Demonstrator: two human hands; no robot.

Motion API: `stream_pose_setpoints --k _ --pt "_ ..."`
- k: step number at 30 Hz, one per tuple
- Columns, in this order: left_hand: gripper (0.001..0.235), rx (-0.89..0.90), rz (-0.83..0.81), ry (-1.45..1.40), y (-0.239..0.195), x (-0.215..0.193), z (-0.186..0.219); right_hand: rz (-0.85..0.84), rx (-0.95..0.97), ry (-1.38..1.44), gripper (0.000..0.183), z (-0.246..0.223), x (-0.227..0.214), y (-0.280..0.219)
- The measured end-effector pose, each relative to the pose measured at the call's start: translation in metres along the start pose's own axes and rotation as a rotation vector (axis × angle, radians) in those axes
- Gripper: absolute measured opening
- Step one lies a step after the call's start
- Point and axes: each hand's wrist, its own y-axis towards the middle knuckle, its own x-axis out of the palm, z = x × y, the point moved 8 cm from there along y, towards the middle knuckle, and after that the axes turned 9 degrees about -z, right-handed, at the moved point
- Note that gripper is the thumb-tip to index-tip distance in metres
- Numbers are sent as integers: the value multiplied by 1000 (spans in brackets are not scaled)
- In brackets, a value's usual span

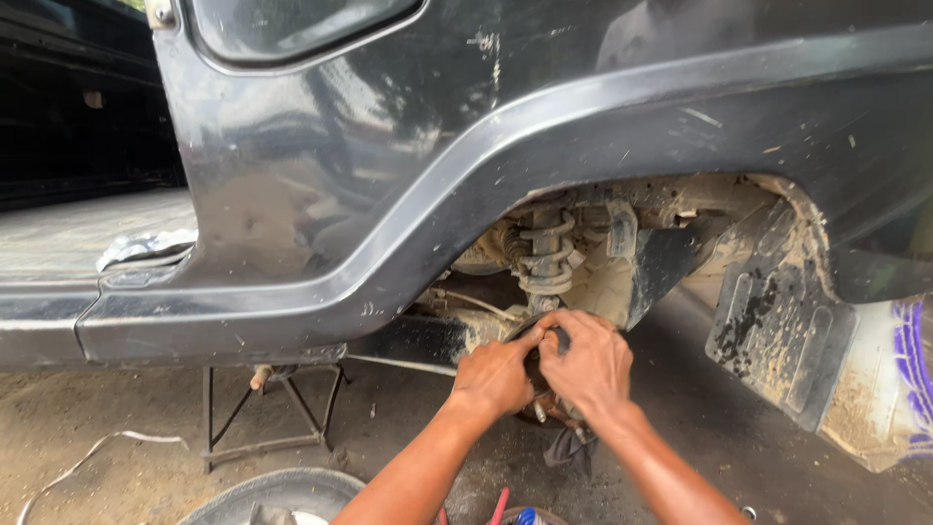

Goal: The person cleans a vehicle's brake drum assembly using a rag and a liquid solvent. They wipe the metal surfaces of the hub and drum, then pour solvent from a blue bottle onto the rag to scrub the components. The person also cleans a metal tool with the rag and solvent.

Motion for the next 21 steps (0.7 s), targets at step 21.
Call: stream_pose_setpoints --k 21 --pt "53 92 206 150 8 6 -2 -114 -75 0 29 19 -7 0"
